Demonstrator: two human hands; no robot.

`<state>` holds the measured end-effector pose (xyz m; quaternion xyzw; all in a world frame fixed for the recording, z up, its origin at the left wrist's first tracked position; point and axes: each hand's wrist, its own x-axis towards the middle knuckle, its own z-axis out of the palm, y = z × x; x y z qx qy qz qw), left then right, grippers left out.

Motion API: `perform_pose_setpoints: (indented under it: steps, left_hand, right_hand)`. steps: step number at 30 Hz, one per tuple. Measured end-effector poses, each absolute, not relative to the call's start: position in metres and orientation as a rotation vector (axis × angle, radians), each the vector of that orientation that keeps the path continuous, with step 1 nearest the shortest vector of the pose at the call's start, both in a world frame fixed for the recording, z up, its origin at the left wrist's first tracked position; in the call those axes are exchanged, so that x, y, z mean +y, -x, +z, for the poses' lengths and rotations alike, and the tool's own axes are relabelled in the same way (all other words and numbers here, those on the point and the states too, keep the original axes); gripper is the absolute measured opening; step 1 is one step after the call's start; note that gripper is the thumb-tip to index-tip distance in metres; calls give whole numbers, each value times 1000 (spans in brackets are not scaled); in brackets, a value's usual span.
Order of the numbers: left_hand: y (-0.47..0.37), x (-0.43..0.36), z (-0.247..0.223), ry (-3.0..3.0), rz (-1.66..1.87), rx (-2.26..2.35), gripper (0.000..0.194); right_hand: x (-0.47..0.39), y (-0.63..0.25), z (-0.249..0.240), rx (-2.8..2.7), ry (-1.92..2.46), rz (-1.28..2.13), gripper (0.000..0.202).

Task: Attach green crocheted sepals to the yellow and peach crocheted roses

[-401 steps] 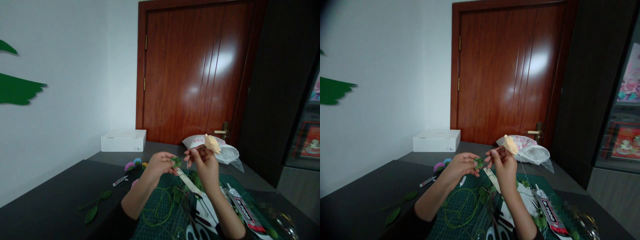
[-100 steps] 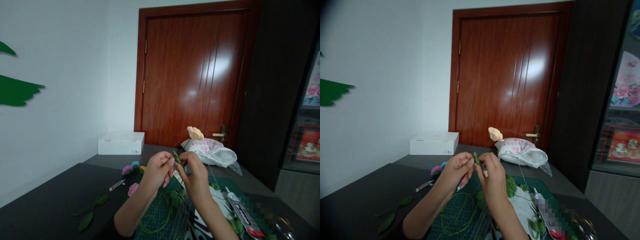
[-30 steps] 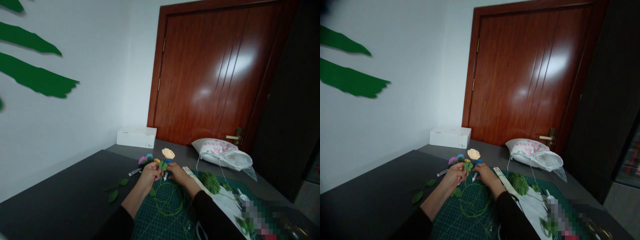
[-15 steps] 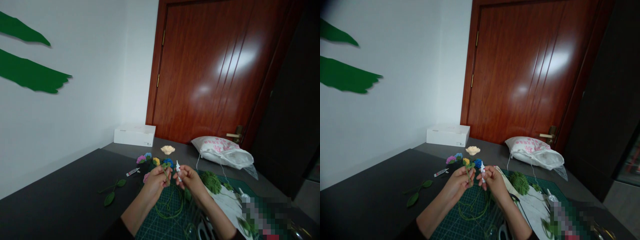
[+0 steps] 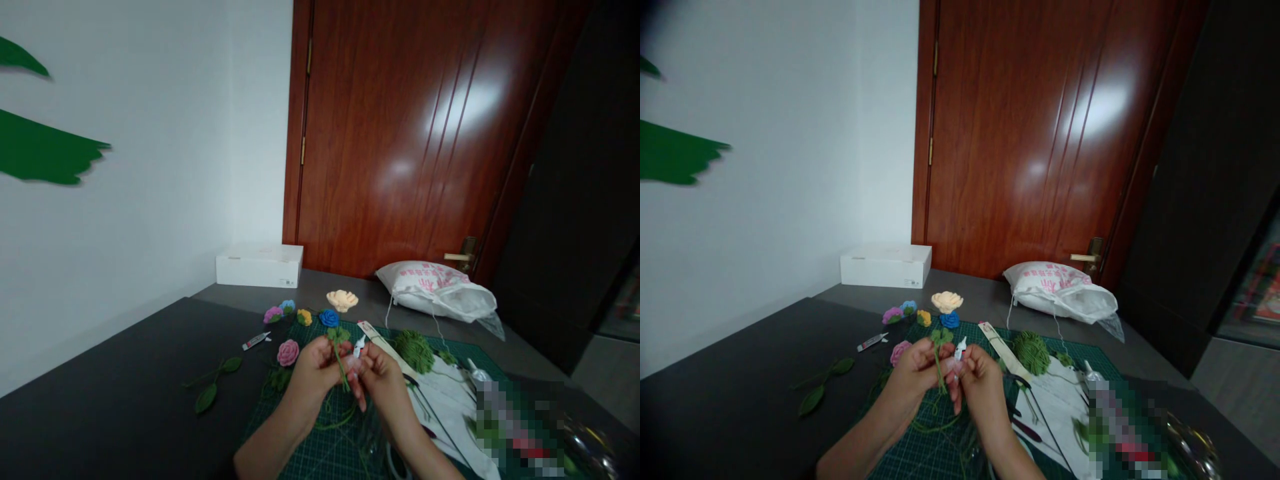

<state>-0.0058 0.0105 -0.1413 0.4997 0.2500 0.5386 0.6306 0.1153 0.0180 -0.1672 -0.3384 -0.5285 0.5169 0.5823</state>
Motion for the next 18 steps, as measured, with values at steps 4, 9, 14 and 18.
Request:
perform_pose_setpoints:
  steps: [4, 9, 14, 18]
  left_hand:
    - [8, 11, -138, -1142, 1272, 574, 29]
    - [11, 7, -132, -1212, 1290, 576, 22]
    - [6, 0, -130, -1128, 1352, 619, 27]
    - [5, -5, -128, -1114, 1410, 654, 28]
  right_hand:
    - [12, -115, -157, -1270, 754, 1223, 45]
    - [-1, -117, -139, -1324, 702, 1223, 44]
    - [-9, -113, -139, -1275, 683, 1222, 45]
    - [-11, -106, -150, -1240, 690, 1186, 45]
